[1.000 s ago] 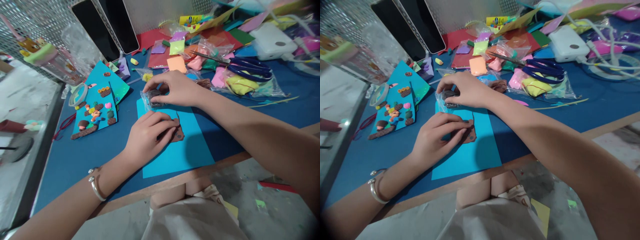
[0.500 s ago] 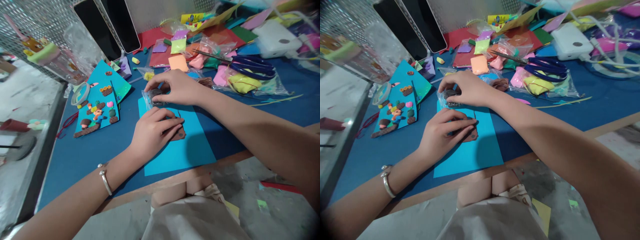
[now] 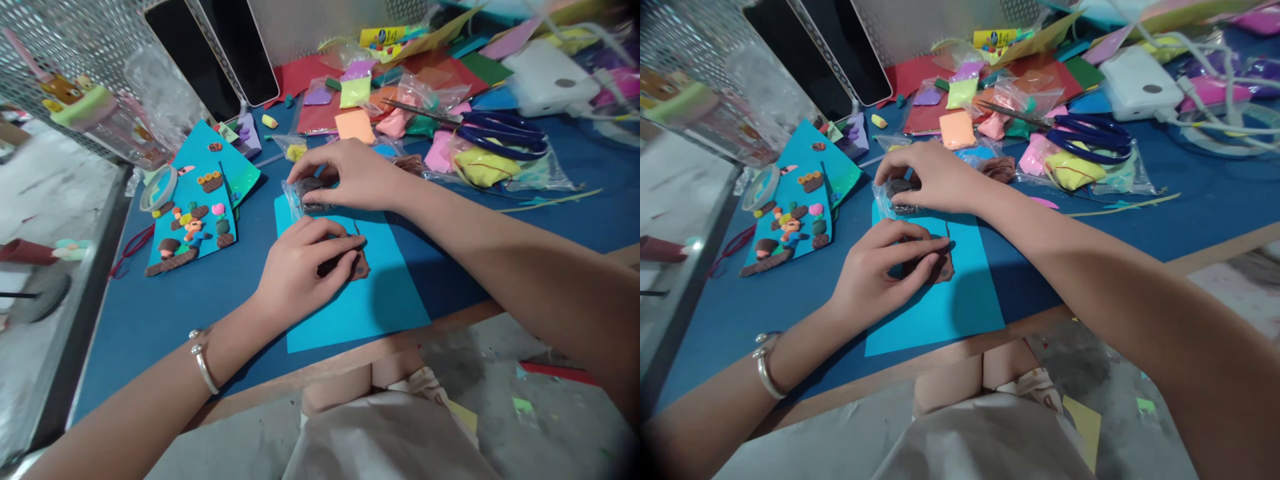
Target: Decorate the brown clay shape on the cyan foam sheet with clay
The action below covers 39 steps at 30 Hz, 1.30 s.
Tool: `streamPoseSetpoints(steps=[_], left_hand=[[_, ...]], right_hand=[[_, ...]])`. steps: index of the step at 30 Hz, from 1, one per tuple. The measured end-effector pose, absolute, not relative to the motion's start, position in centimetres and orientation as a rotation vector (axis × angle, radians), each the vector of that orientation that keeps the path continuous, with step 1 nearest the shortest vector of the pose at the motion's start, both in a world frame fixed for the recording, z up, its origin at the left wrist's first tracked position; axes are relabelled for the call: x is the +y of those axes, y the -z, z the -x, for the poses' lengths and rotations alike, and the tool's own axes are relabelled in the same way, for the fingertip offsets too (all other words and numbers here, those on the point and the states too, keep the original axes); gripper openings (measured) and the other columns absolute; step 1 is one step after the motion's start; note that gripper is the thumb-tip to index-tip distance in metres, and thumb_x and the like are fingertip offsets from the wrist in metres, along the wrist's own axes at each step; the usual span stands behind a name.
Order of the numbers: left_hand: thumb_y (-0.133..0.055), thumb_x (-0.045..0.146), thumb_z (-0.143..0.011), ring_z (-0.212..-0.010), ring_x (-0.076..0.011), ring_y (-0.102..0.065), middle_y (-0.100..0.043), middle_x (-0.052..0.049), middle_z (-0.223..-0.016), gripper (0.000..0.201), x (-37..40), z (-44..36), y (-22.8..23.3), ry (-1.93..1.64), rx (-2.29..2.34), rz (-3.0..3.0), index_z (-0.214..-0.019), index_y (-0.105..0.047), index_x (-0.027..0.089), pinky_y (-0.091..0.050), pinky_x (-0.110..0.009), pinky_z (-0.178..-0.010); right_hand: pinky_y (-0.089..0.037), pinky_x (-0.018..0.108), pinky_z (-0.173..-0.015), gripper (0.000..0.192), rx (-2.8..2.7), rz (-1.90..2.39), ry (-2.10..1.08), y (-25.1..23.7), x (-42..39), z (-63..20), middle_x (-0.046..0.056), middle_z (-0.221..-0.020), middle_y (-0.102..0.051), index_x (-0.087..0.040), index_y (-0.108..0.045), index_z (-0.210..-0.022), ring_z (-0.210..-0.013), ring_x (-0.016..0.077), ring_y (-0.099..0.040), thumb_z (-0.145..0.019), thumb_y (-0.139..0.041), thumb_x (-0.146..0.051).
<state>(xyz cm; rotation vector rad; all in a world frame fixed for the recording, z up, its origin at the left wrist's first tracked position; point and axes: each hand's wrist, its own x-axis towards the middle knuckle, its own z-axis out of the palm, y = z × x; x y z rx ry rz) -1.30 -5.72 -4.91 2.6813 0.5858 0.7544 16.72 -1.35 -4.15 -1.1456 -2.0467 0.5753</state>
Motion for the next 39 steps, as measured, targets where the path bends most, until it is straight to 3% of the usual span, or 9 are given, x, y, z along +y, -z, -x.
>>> streamPoseSetpoints(steps=[9,16,21,39], left_hand=[[-0.053,0.018,-0.088,-0.080,-0.0173,-0.058,-0.069,-0.005,-0.095,0.018,-5.92,1.50,4.57,-0.685,0.581,-2.809,-0.093,-0.070,0.020,-0.047,-0.034,-0.073],[-0.051,0.017,-0.089,-0.082,-0.0174,-0.059,-0.068,-0.005,-0.098,0.023,-5.95,1.56,4.66,-0.695,0.578,-2.827,-0.103,-0.068,0.020,-0.048,-0.033,-0.075],[-0.052,0.018,-0.088,-0.080,-0.0172,-0.058,-0.068,-0.006,-0.098,0.018,-5.93,1.62,4.65,-0.659,0.568,-2.872,-0.095,-0.068,0.019,-0.048,-0.033,-0.074],[-0.047,0.015,-0.088,-0.082,-0.0185,-0.058,-0.069,-0.005,-0.098,0.020,-6.05,1.98,4.34,-0.754,0.605,-2.902,-0.093,-0.066,0.019,-0.045,-0.034,-0.074]], right_hand=[[-0.054,0.035,-0.081,0.028,-2.031,1.198,-0.604,4.00,-1.42,-16.65,-0.001,-0.108,-0.071,-0.030,-0.070,-0.099,-0.102,0.0238,-0.063,-0.073,-0.065,-0.021],[-0.053,0.033,-0.081,0.028,-2.039,1.164,-0.584,4.14,-1.42,-16.73,-0.002,-0.110,-0.070,-0.030,-0.070,-0.099,-0.101,0.0226,-0.064,-0.073,-0.064,-0.020],[-0.054,0.034,-0.079,0.028,-2.034,1.213,-0.582,4.06,-1.43,-16.68,-0.001,-0.109,-0.071,-0.030,-0.070,-0.099,-0.102,0.0240,-0.064,-0.073,-0.065,-0.022],[-0.052,0.032,-0.079,0.029,-2.077,1.146,-0.574,4.55,-1.18,-16.91,0.001,-0.106,-0.071,-0.026,-0.069,-0.100,-0.096,0.0216,-0.065,-0.073,-0.065,-0.017]])
